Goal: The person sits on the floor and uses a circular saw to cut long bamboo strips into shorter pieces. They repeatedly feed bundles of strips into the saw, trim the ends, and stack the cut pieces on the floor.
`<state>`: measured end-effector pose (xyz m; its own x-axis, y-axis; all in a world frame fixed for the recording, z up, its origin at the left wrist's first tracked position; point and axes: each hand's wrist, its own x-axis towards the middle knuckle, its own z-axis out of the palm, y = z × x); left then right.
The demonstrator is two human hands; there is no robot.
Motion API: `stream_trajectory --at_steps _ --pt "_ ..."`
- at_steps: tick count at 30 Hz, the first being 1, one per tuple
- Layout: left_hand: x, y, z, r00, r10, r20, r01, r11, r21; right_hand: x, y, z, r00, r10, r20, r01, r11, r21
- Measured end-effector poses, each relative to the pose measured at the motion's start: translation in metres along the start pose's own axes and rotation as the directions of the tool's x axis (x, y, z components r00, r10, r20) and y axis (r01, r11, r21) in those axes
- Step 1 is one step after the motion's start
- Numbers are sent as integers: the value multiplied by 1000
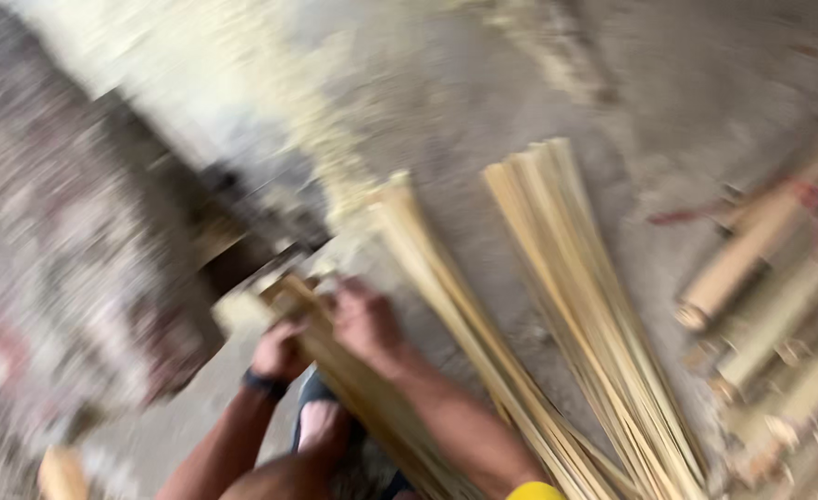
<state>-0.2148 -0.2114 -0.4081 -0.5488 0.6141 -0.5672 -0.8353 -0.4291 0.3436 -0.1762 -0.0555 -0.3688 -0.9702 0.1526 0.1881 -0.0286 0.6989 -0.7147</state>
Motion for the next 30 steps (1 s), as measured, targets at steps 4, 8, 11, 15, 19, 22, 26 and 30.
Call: stream_trajectory --at_steps 4,8,11,15,19,22,26,30 --pt "9 -2 12 997 67 -39 -61 990 126 3 3 8 999 5 39 -6 1000 1" --pt "13 -4 22 989 146 22 -148 977 153 -12 17 -5 997 -9 73 14 997 -70" --pt "13 -5 20 995 94 -20 -90 984 155 -32 33 -32 973 134 188 -126 991 -53" --pt "16 -6 9 1000 18 17 -19 997 75 -51 40 -56 977 -114 -180 53 948 -313" --pt "19 -8 7 997 41 63 -47 994 102 -56 24 -49 999 23 39 -26 998 65" --pt "16 -7 9 996 74 52 -78 994 77 -55 16 -34 975 150 164 -178 969 173" --pt "13 -5 9 980 198 3 -198 975 100 -56 20 -24 991 99 91 -115 975 192" --pt "14 -5 -5 984 140 109 -146 988 44 -58 35 -33 975 216 51 -222 953 205"
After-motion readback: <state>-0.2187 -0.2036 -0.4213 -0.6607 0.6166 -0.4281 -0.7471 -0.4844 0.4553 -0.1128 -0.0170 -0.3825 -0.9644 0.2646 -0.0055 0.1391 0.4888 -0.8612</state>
